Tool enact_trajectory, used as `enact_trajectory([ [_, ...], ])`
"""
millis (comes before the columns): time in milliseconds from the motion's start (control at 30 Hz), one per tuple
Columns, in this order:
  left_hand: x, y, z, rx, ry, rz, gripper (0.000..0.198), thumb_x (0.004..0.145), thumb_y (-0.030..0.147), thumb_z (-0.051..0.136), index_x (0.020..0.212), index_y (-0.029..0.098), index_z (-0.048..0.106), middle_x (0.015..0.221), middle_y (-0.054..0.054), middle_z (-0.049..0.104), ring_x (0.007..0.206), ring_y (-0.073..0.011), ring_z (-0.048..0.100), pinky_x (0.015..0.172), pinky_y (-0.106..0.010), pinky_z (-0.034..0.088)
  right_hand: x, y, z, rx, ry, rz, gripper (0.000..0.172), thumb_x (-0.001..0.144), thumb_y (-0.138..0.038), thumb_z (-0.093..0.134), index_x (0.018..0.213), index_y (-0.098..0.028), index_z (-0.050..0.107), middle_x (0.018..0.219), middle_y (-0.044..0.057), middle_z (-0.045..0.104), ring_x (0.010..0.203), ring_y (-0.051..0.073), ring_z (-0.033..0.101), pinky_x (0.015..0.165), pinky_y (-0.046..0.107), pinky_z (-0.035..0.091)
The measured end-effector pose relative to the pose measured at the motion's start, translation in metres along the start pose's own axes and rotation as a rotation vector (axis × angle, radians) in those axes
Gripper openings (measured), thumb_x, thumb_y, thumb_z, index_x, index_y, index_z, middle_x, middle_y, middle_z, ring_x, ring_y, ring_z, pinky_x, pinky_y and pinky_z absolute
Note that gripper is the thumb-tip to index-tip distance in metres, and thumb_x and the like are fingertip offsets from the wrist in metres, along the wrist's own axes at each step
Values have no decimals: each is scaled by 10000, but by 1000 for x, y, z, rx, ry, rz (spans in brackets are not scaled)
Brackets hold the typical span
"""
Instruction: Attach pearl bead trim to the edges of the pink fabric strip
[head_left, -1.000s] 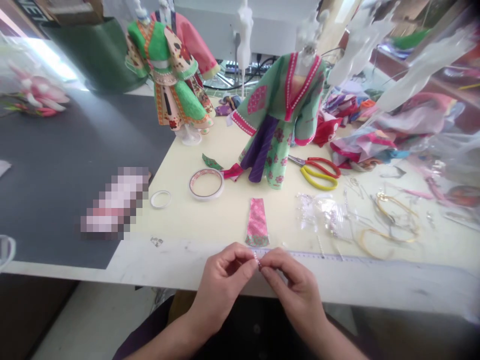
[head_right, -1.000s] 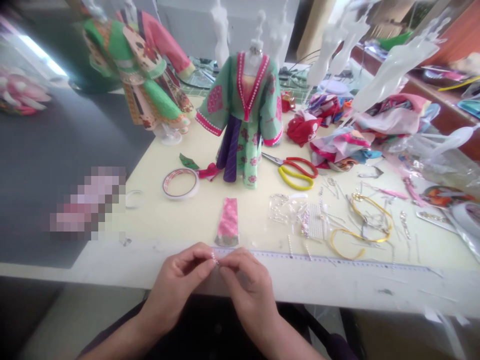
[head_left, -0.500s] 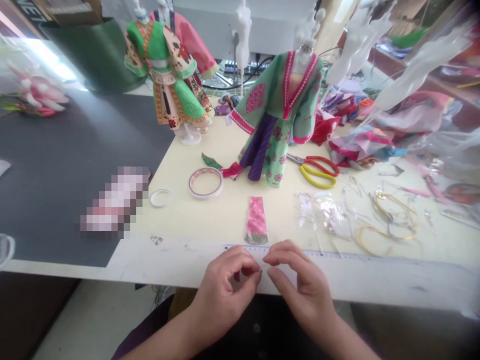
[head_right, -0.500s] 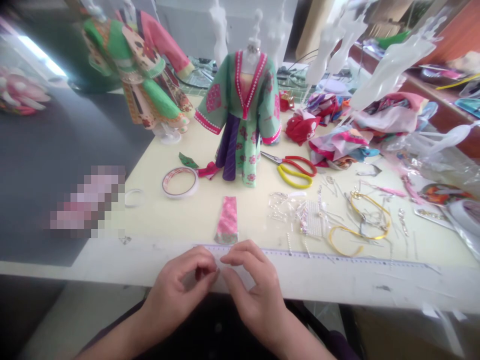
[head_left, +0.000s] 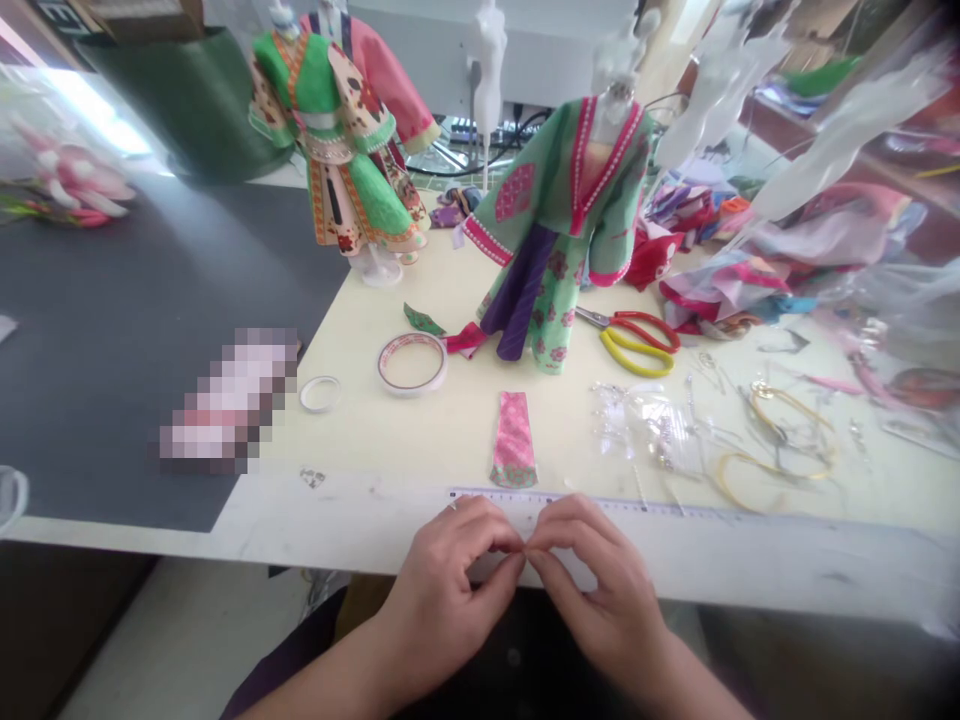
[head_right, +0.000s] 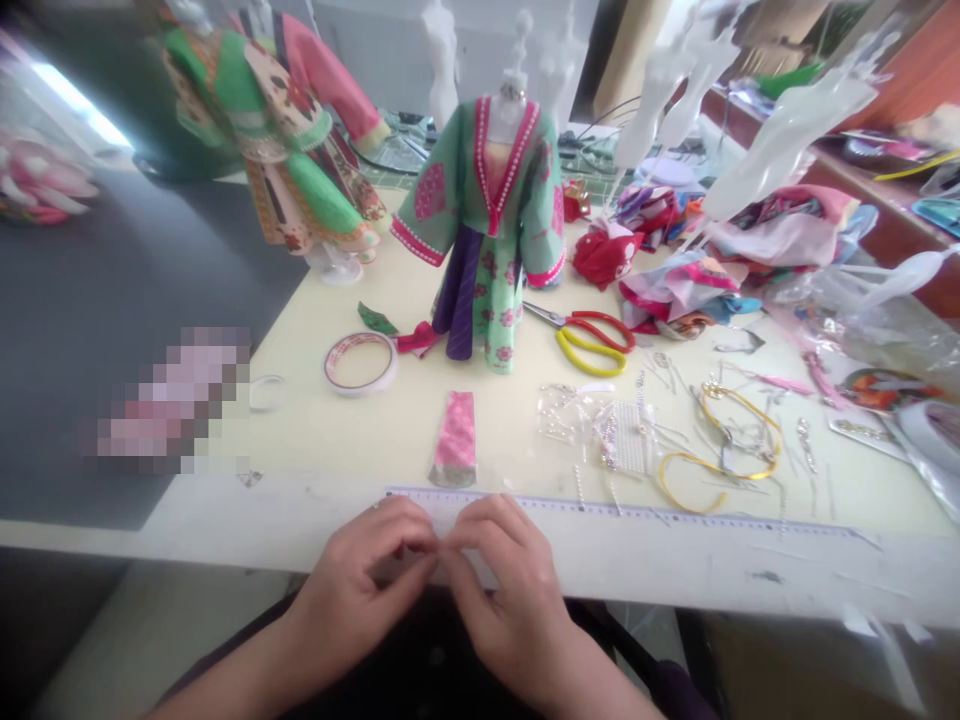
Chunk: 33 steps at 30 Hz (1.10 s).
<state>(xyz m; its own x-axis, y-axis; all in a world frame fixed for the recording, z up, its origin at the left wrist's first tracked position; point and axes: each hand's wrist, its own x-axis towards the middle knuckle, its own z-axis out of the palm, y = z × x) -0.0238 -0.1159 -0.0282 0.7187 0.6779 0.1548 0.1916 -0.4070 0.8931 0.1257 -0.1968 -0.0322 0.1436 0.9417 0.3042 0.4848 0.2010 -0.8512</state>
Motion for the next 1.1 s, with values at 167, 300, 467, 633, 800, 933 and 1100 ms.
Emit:
enact_trajectory([
  [167, -2, -2, -1, -26, -1, -24, 90, 814, 101, 554, 770, 176, 576, 771, -9, 595, 740, -128, 554, 702, -261, 445, -1, 1, 2, 37, 12, 39, 124, 849, -64, 523, 845, -184, 555, 811, 17, 547, 759, 133, 544, 661, 260, 459],
  [300, -1, -3, -1, -67, -22, -66, 96, 802, 96, 551, 753, 176, 570, 764, -6, 587, 726, -123, 547, 679, -251, 445, 0, 1, 2, 69, 14, 71, 115, 856, -80, 522, 840, -187, 560, 801, 11, 545, 743, 125, 546, 653, 248, 455],
  [467, 2, 0, -4, -174, -52, -188, 101, 805, 117, 541, 724, 174, 561, 736, 0, 567, 683, -115, 530, 648, -239, 439, 2, 0, 2, 90, 22, 92, 160, 887, -91, 479, 911, -199, 595, 849, 19, 577, 790, 131, 567, 695, 250, 464],
  [633, 4, 3, -7, -345, -38, -323, 83, 795, 152, 570, 717, 176, 581, 743, 5, 565, 693, -113, 528, 639, -224, 430, 2, 0, 2, 131, 73, 124, 215, 887, -106, 487, 1043, -226, 574, 877, 8, 608, 829, 134, 582, 744, 253, 468],
  [800, 3, 1, -5, -574, 16, -391, 73, 816, 183, 593, 786, 210, 654, 783, 23, 579, 749, -99, 534, 706, -201, 427, 1, -1, 4, 259, -18, 221, 120, 872, -163, 525, 950, -221, 595, 887, 2, 623, 844, 138, 588, 758, 251, 464],
  [933, 0, -2, -3, -687, 24, -451, 95, 821, 180, 605, 810, 240, 677, 797, 40, 582, 766, -85, 529, 719, -173, 417, -1, 0, 7, 327, 17, 343, 63, 867, -195, 553, 844, -218, 608, 806, -15, 617, 770, 125, 579, 709, 230, 452],
  [1100, -2, -4, 1, -723, 29, -479, 102, 831, 199, 602, 830, 258, 685, 836, 43, 590, 824, -92, 535, 762, -174, 418, -1, 1, 6, 332, 52, 392, 91, 865, -210, 565, 784, -212, 607, 764, -21, 607, 730, 119, 562, 681, 222, 437],
])
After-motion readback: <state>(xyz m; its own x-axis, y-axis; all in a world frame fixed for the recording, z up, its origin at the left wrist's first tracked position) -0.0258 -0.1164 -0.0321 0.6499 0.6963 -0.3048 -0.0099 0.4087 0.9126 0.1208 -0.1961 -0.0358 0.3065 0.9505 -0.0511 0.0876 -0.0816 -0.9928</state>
